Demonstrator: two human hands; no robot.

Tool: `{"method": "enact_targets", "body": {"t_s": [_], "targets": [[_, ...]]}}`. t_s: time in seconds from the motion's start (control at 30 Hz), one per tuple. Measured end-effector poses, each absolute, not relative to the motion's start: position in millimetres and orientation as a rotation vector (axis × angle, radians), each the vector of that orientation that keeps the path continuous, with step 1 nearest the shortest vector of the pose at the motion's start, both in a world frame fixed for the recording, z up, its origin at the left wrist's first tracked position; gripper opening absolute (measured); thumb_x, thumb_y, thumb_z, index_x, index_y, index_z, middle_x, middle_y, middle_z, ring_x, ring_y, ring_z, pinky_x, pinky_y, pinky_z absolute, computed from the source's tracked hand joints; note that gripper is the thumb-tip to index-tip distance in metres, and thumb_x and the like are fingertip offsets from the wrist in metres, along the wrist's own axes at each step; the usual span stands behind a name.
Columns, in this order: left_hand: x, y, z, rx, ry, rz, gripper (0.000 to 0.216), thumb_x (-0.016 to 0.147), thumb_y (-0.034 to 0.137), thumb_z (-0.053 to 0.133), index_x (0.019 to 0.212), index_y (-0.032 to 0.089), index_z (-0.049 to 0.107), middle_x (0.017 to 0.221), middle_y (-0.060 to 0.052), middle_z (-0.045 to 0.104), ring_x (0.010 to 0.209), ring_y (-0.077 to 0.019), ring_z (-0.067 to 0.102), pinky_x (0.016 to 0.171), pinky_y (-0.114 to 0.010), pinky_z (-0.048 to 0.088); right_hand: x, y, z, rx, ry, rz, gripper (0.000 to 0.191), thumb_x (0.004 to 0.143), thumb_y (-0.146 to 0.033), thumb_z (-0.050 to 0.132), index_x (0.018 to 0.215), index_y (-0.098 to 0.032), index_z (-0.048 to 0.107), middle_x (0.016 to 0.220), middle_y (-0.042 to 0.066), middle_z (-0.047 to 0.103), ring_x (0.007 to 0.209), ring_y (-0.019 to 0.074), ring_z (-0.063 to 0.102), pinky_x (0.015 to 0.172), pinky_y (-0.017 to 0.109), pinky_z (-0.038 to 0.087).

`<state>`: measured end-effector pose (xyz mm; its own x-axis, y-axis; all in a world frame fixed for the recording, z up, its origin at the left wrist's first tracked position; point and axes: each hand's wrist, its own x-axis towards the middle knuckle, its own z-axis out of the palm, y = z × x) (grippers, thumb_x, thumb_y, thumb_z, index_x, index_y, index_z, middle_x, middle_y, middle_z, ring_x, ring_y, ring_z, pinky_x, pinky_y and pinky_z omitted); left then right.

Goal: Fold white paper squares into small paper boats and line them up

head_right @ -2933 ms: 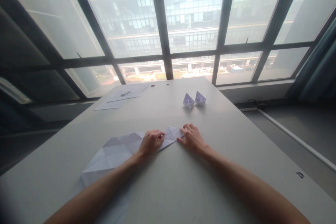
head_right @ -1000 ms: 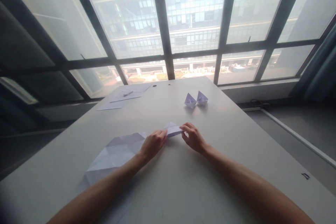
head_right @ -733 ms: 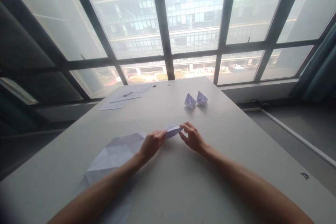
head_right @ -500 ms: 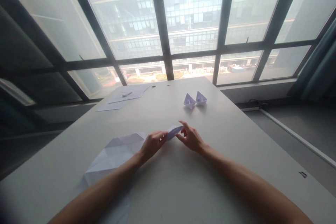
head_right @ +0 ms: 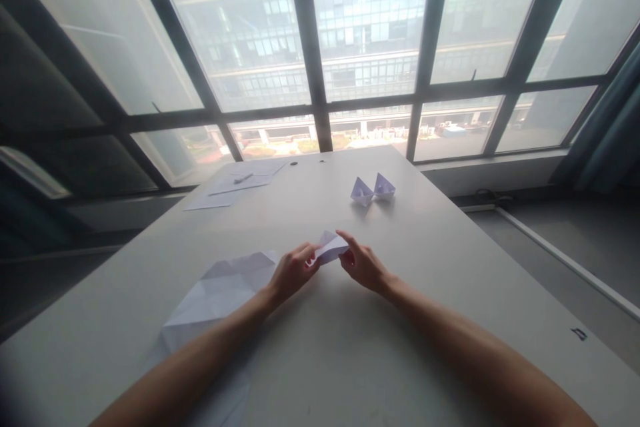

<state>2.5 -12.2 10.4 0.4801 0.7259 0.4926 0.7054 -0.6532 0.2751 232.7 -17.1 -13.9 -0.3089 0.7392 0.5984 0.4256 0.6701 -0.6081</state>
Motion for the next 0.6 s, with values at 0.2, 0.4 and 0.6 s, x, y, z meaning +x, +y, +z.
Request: {"method": "enact_targets", "body": {"t_s": [0.2, 0.4, 0.6], "targets": [[1.9, -14.0, 11.8, 2.75, 1.275, 0.925, 0.018, 0.092, 0.016, 0.056, 0.104, 0.021, 0.069, 0.084, -0.002, 0.065, 0.066, -0.0125, 0.059, 0.061, -0.021, 0.046, 229.6, -18.6, -11.1, -0.947, -1.825, 0.6, 0.068, 0.085, -0.019, 0.055, 0.149, -0.021, 0.03, 0.065, -0.005, 0.055, 0.053, 0.0124, 0.049, 0.053, 0.023, 0.041], [0.7, -14.4, 10.7, 2.808, 1.283, 0.98, 0.017, 0.095, 0.019, 0.053, 0.104, 0.021, 0.068, 0.086, -0.003, 0.065, 0.069, -0.0134, 0.06, 0.064, -0.022, 0.047, 227.7, -17.9, -10.5, -0.956, -1.734, 0.739, 0.075, 0.081, -0.015, 0.056, 0.15, -0.021, 0.028, 0.063, -0.008, 0.05, 0.05, 0.0098, 0.041, 0.048, 0.021, 0.035], [1.7, -16.1, 13.1, 2.717, 1.201, 1.114, 0.018, 0.097, 0.02, 0.049, 0.101, 0.019, 0.066, 0.083, -0.003, 0.063, 0.069, -0.0123, 0.06, 0.061, -0.02, 0.049, 226.9, -17.6, -14.0, -0.943, -1.736, 0.818, 0.07, 0.084, -0.019, 0.056, 0.15, -0.019, 0.031, 0.061, -0.009, 0.05, 0.052, 0.0096, 0.043, 0.051, 0.021, 0.038]]}}
